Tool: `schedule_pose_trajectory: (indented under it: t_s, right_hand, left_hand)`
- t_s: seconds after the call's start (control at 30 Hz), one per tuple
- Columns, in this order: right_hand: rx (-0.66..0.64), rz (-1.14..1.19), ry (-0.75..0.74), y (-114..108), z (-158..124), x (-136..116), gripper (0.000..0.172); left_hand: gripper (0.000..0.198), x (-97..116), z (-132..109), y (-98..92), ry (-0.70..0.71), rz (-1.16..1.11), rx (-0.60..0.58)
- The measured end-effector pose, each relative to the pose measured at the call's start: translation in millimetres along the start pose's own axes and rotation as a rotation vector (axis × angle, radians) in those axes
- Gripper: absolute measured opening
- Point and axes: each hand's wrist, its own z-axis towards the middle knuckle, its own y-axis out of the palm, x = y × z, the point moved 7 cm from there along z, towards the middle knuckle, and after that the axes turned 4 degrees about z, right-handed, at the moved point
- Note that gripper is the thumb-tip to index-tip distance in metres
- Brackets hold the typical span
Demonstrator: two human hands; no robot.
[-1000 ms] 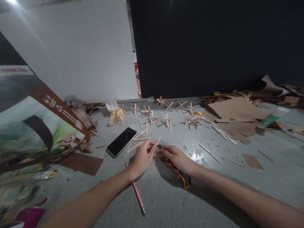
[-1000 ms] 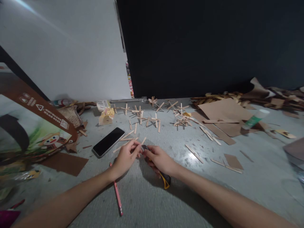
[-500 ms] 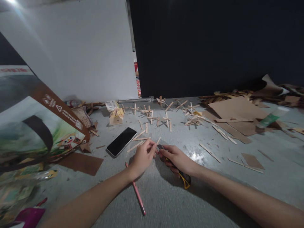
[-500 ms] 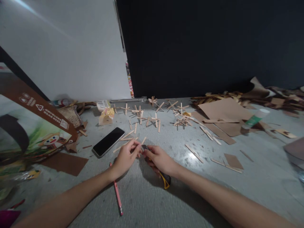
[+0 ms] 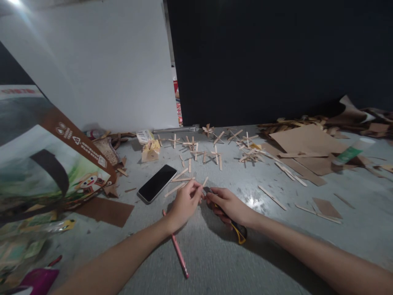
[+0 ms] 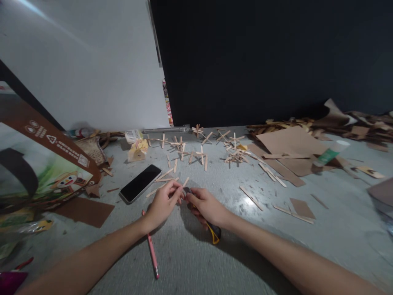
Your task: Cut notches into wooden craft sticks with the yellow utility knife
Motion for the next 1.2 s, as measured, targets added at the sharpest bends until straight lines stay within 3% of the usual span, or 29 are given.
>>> schedule_pose_trajectory:
  t_s: [0.73,1.2]
  right_hand:
    - [0.001,0.018,0.0,-0.6,0.4,3.7,0.045]
    - [-0.001,0.021,0.006,0.9,-1.5,1.2,0.042]
  left_hand:
    - [0.025,1.4,-1.0,-1.0,-0.018,-0.002,-0.001]
    - [0.026,1.8,-0.6,-0.7,-0.017,-0.015,0.002]
